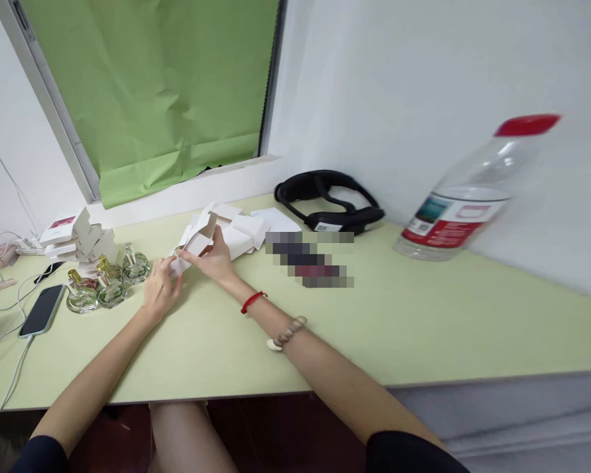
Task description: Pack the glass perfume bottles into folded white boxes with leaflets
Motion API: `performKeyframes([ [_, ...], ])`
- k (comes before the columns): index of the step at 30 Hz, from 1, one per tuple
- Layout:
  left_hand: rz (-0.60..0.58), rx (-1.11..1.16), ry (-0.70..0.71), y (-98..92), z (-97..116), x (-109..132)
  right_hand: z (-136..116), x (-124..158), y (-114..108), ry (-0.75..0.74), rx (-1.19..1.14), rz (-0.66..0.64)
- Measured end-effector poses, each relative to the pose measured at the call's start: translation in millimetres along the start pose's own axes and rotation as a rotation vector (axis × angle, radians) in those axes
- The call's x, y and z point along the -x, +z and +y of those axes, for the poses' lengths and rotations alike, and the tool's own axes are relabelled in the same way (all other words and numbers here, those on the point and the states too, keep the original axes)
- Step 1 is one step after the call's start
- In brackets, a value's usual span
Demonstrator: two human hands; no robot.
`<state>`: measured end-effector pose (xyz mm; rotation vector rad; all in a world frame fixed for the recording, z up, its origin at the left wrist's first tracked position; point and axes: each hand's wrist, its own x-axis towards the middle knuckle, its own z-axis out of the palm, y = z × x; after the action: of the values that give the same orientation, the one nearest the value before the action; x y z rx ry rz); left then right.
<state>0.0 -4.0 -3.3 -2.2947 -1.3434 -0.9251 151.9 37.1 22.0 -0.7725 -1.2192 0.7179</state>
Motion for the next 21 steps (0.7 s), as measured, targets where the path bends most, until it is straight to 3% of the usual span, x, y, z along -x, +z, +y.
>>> performKeyframes([
  [10,0.063,0.157,-0.015,4.2,2.4,2.3,2.8,3.3,-3.6,0.061,-0.002,-0.136],
  [14,0.118,0.255,-0.112,8.2,1.4,3.3,4.5,4.5,-6.2,-0.019,0.129,-0.177],
  [21,0.069,0.378,-0.247,9.3,1.3,3.1,10.4,5.9,-7.7,-0.169,0.375,-0.128],
])
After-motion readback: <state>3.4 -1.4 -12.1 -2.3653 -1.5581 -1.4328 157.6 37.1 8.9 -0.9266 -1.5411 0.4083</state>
